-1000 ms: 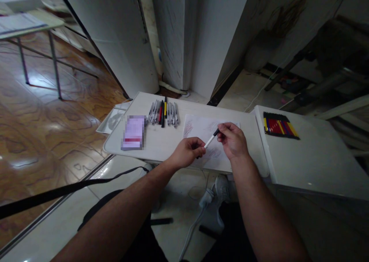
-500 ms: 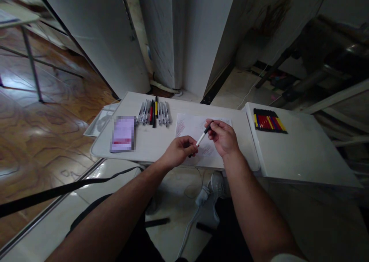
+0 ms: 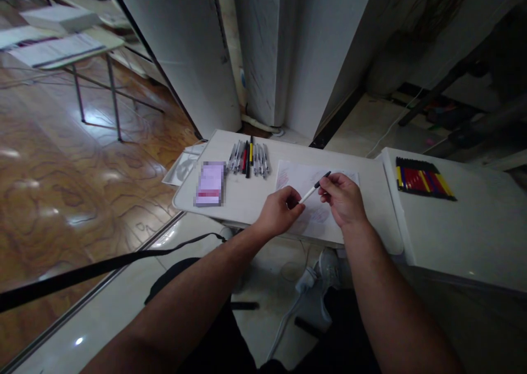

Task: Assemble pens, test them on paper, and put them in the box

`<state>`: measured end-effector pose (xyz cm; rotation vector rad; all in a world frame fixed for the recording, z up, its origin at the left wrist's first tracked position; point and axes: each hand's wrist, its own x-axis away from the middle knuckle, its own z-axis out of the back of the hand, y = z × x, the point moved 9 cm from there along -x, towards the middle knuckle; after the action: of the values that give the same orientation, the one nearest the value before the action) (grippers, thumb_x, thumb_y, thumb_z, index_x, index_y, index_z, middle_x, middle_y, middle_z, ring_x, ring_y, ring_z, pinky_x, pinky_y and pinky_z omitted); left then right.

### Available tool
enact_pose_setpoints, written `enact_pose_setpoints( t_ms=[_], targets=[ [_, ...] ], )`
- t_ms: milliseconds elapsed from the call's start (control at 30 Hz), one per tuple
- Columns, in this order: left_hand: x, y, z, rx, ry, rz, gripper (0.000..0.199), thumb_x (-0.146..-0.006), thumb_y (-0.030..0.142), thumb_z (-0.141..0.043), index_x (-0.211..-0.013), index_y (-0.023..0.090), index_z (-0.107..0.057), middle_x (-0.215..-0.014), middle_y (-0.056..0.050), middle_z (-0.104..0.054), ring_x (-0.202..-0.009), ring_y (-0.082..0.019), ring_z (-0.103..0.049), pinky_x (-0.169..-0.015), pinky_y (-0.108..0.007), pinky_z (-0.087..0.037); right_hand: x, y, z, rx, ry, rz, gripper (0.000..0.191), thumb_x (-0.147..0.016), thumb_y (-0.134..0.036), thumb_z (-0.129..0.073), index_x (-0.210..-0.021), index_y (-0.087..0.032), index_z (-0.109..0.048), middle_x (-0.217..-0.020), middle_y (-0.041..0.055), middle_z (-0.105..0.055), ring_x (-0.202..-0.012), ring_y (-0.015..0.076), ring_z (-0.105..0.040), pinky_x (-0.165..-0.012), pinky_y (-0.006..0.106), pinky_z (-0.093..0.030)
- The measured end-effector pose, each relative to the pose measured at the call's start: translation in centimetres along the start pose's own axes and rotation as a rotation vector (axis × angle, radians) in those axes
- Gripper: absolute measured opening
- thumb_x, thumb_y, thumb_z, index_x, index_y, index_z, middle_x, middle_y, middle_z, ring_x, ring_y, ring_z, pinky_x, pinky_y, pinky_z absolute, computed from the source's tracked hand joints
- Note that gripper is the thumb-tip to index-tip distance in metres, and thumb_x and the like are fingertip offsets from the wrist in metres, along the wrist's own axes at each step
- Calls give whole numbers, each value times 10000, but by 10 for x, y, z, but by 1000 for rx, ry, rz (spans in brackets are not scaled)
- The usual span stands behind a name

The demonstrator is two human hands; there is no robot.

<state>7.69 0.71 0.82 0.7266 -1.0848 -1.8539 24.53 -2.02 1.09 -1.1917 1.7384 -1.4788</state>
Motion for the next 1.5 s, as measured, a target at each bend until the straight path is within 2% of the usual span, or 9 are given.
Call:
enact_pose_setpoints(
  t_ms=[333,667,800,933,1133,1267,1500],
  targets=[
    [1,3,0,-68,-7,-29,129,-742,251,-681,-813,188,-594,-704,16,-607,-643,-122,-532,-605,-246,-387,0,-1,-3,8,-6,23,323,-585,-319,-851,-722,-186,-591,-593,-39,-620,-507,86,-546,-410,186,-394],
    [0,-4,-8,158,-62,10,124,-744,263,-677,-793,163,-622,-670,22,-580,-606,-103,-493,-580,-232,-373,0,-1,-4,26,-29,51,230,-645,-300,-806,-739,-178,-634,-610,-29,-628,-516,84,-546,-417,185,-398],
    [0,-9,-13,259,-103,53,121,-754,261,-654,-805,154,-629,-643,24,-561,-576,-98,-479,-557,-228,-361,1,-4,-6,33,-48,56,202,-661,-279,-777,-808,-171,-689,-701,-2,-674,-554,82,-556,-433,185,-400],
    [0,-8,-15,258,-129,31,127,-774,258,-631,-841,151,-642,-659,17,-577,-586,-101,-491,-557,-226,-366,3,-6,-9,22,-62,55,205,-680,-255,-741,-865,-170,-714,-760,16,-703,-568,81,-554,-442,187,-399],
    [-1,-6,-7,176,-42,-27,115,-782,252,-639,-852,163,-626,-739,7,-621,-646,-109,-525,-600,-231,-408,4,-6,-10,-7,-64,37,332,-646,-280,-775,-952,-176,-699,-829,26,-707,-585,87,-546,-429,193,-388],
    [-1,-3,1,99,28,-40,93,-781,240,-642,-830,173,-601,-708,17,-604,-630,-108,-525,-594,-233,-408,3,-5,-7,-10,-33,40,350,-599,-336,-837,-858,-190,-651,-686,-26,-629,-567,95,-540,-409,189,-387],
    [4,10,4,-102,88,-148,137,-748,173,-653,-867,186,-586,-747,14,-585,-660,-117,-525,-605,-241,-401,1,-1,-9,10,-51,48,343,-589,-338,-862,-780,-186,-621,-649,-38,-605,-532,89,-538,-397,191,-395]
  ],
)
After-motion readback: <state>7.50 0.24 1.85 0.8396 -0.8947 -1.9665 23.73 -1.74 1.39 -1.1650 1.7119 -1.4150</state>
